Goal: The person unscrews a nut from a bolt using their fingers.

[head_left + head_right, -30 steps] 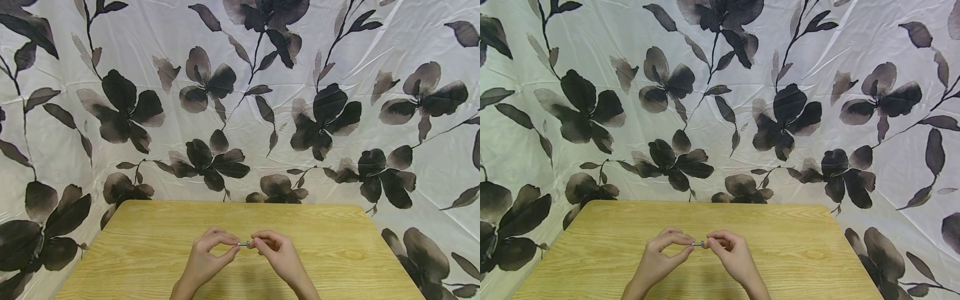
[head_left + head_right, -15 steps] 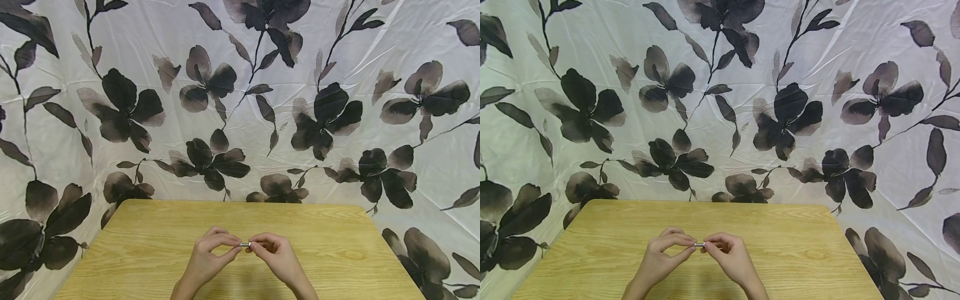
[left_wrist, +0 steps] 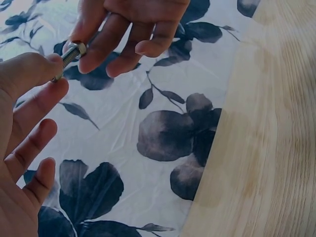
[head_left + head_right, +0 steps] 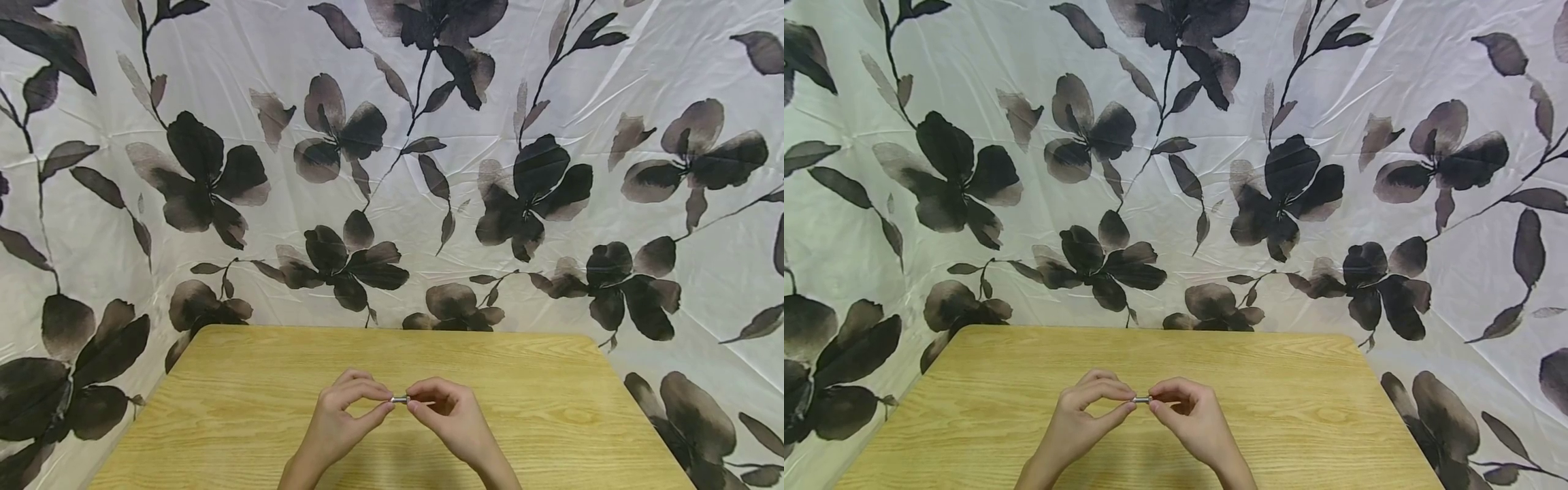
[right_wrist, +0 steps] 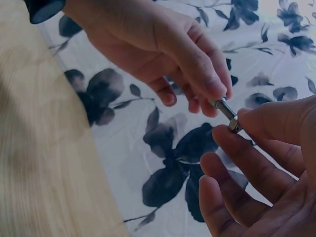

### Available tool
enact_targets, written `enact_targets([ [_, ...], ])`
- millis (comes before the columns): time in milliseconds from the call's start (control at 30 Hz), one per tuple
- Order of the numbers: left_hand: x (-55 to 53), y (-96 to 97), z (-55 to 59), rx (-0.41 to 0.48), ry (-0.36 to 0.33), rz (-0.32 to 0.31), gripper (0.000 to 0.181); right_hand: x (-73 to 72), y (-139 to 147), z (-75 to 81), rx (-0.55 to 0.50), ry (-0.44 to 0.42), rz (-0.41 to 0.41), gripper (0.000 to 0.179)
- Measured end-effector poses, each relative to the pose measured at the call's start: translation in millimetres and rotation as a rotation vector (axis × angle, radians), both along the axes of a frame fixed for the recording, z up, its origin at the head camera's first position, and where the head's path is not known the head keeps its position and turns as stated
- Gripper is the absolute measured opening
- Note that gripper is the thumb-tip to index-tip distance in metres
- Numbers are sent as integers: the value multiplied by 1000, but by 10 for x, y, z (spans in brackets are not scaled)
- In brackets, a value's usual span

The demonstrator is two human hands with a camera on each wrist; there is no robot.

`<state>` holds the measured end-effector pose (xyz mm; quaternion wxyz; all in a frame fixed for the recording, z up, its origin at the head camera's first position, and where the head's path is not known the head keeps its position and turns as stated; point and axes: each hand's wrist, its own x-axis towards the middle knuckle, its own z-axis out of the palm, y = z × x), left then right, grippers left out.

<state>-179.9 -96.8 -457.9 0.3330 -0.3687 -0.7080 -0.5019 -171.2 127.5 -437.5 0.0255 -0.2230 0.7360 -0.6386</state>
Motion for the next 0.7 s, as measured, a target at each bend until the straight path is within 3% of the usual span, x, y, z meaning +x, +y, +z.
enact_targets([
  [167, 19, 6, -4, 1, -33, 10, 28, 0, -1, -18, -25, 37, 24, 18],
  [367, 1, 1, -42, 23, -20, 20, 31, -9, -2, -25, -65, 65, 23, 21],
  [567, -20, 2, -40, 30, 31, 29, 35, -15, 16, 26, -19, -43, -65, 27],
  [700, -28, 17, -47, 30, 41, 13, 35, -15, 29, 47, 37, -79, -67, 27],
])
